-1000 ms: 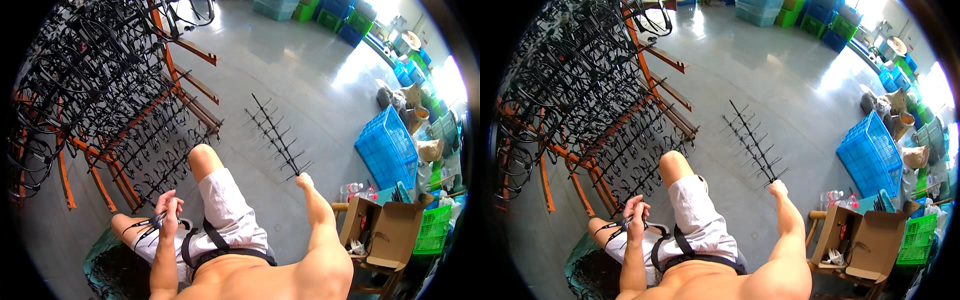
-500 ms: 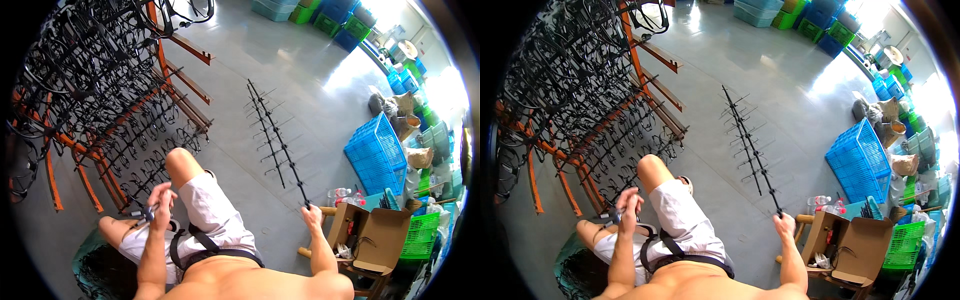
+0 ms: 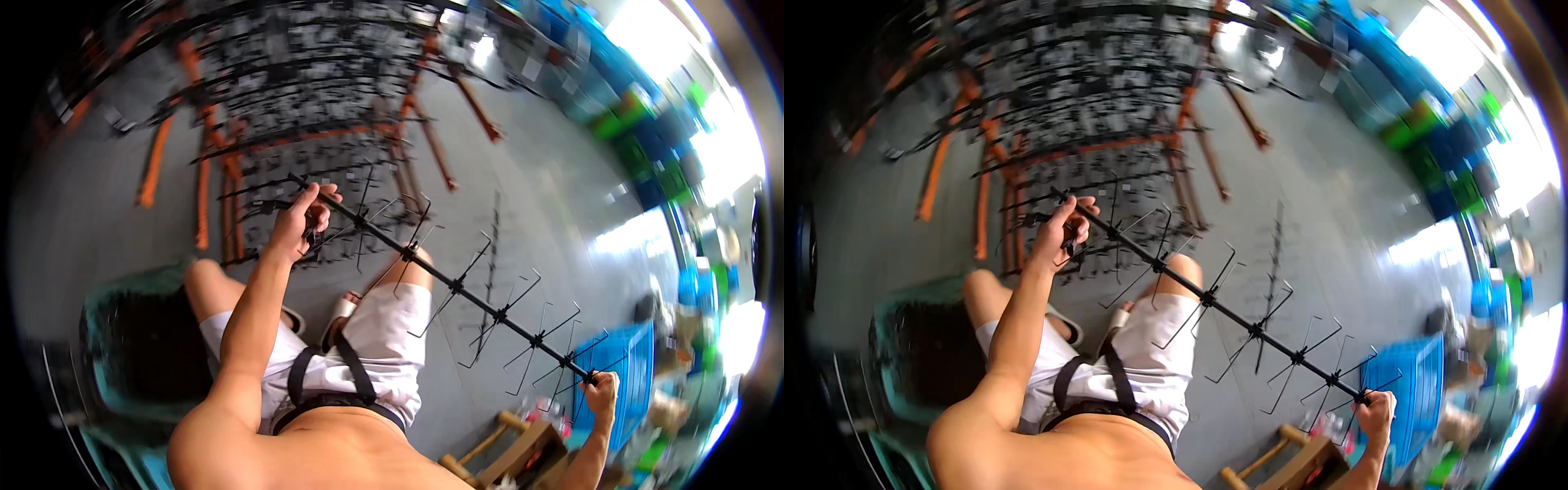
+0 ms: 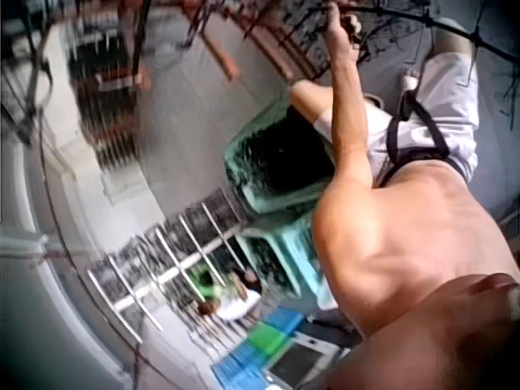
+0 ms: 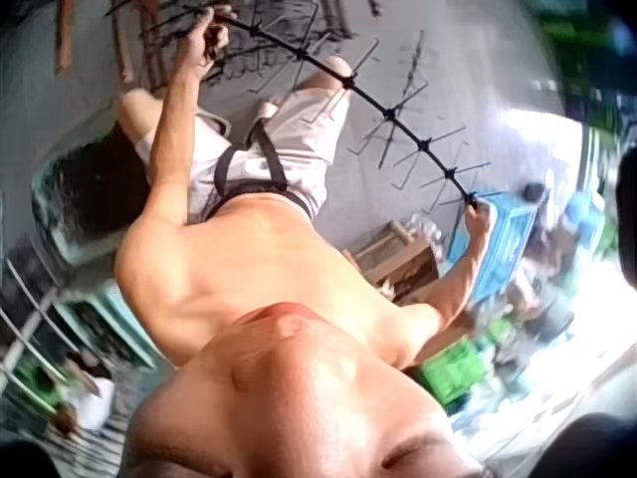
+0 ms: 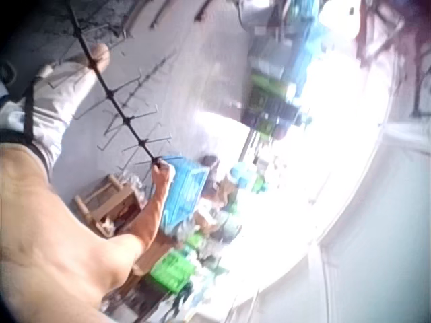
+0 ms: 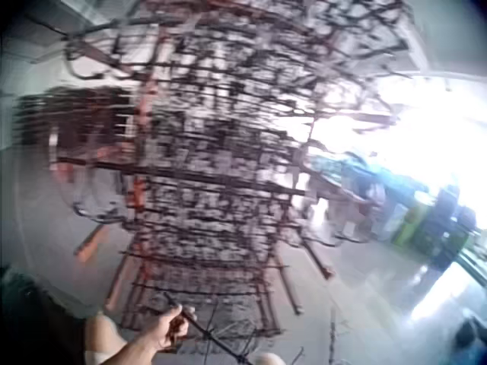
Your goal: The person sits on the floor and repeatedly picks up black wire pieces from a basket, then threads and twists them onto a metal rack frame. The person continues this repetitive assembly process, handling one wire at a time and securing it to the rack.
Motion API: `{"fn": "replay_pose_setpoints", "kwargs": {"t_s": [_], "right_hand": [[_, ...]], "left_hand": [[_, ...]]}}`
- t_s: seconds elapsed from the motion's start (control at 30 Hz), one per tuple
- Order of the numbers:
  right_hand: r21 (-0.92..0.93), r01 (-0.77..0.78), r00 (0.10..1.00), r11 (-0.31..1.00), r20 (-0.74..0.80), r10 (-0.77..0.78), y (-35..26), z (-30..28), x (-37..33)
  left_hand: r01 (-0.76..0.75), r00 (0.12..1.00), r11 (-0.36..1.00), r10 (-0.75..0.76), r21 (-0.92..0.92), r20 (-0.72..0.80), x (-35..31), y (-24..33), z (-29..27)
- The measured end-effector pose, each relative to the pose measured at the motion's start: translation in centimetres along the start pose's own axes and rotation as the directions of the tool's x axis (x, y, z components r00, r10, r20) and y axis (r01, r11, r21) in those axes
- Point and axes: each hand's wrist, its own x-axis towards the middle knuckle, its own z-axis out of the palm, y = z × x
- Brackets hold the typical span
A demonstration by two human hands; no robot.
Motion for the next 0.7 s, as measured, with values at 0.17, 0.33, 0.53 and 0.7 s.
{"fn": "replay_pose_setpoints", "kwargs": {"t_s": [0.17,0.33,0.53,0.7], "right_hand": [[0.122,0.27,0.927,0.955,0.236,-0.292,-10.8,4.6,18.1],[0.107,0.584,0.779,0.805,0.207,-0.592,-22.0,13.9,31.4],[0.103,0.614,0.695,0.782,0.399,-0.598,-28.7,19.2,37.6],[0.117,0.697,0.615,0.708,0.41,-0.674,-30.8,22.6,39.3]], "left_hand": [[0.031,0.912,0.999,-0.012,0.038,-0.41,-7.6,4.8,-10.3],[-0.18,0.73,0.955,-0.03,-0.234,-0.683,-6.5,5.2,-16.4],[-0.063,0.612,0.96,-0.178,-0.273,-0.77,-8.7,4.2,-21.8],[-0.03,0.572,0.939,-0.266,-0.344,-0.776,-7.9,2.8,-25.5]]}}
